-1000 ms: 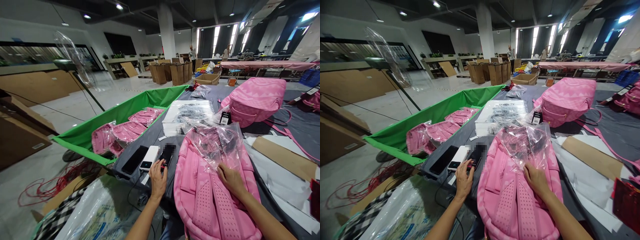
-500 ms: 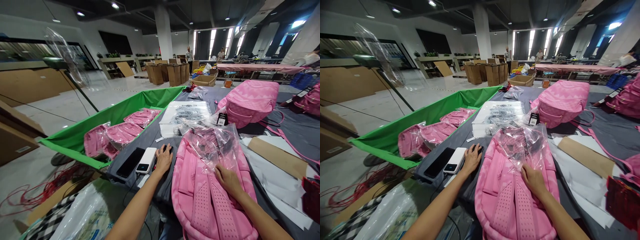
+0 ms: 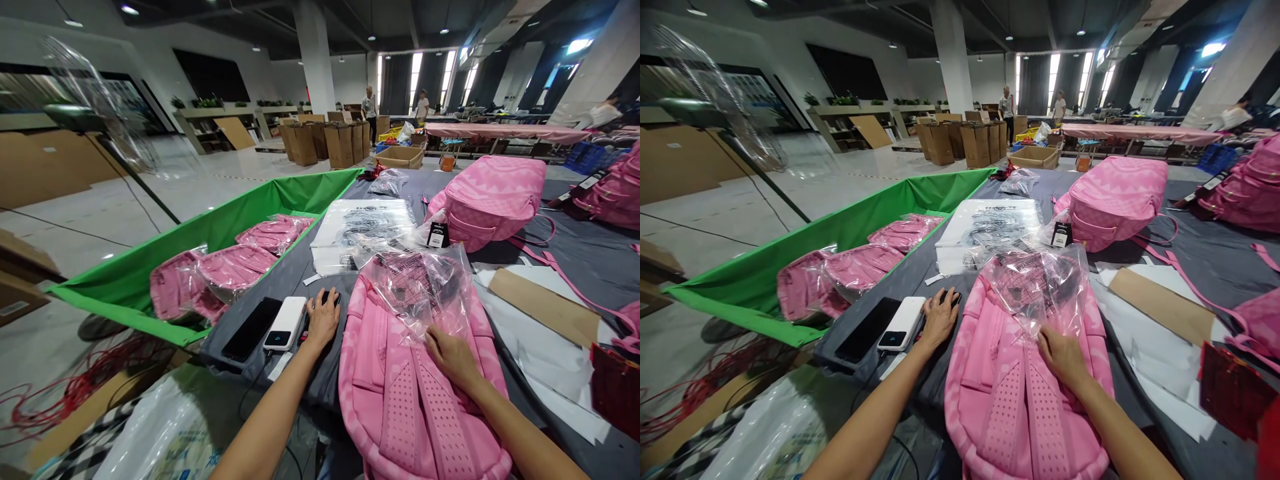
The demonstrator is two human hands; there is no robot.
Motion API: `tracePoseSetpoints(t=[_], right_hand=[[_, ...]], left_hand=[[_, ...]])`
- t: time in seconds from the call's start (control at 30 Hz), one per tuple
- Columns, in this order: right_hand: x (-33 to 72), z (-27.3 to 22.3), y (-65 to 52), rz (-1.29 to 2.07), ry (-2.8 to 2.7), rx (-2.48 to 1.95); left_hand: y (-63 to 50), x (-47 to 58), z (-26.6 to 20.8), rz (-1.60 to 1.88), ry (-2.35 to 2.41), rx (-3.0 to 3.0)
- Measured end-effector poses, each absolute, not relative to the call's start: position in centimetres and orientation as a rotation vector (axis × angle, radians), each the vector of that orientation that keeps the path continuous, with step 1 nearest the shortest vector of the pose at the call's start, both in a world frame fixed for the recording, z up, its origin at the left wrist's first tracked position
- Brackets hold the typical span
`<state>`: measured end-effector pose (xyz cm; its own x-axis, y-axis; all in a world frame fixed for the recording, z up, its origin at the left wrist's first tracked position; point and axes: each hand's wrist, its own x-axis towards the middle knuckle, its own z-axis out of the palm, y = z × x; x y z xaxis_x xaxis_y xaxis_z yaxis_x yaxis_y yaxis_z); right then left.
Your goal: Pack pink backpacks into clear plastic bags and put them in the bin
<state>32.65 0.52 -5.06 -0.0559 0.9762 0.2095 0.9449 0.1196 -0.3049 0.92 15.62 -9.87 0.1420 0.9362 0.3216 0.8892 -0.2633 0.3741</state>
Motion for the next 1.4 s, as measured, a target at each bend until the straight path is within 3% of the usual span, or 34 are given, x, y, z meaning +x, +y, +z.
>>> tracePoseSetpoints(t=[0.37,0.93,1.1,1.27,1.4], right_hand=[[32.7,-5.3,0.6,0.128,-2.032,-1.87],[32.6,-4.6,0.7,0.103,-2.019,-1.867],[32.7,-4.9,0.5,0.067,-2.018,-1.821],[32.9,-2.4,0.6,-0.179,-1.935,-1.657],[30.9,2.2,0.7,-0.265,-1.855,-1.396]], left_hand=[[10.7,-2.9,-11.0,1.06,2.02,2.067],[9.4,-2.4,-11.3,0.91,2.021,2.125],[8.7,-2.1,-9.0,1.142,1.954,2.058],[2.5,2.0,-2.8,1.431,1.464,1.924],[-2.1,7.3,-0.1,0.793,0.751,1.336]])
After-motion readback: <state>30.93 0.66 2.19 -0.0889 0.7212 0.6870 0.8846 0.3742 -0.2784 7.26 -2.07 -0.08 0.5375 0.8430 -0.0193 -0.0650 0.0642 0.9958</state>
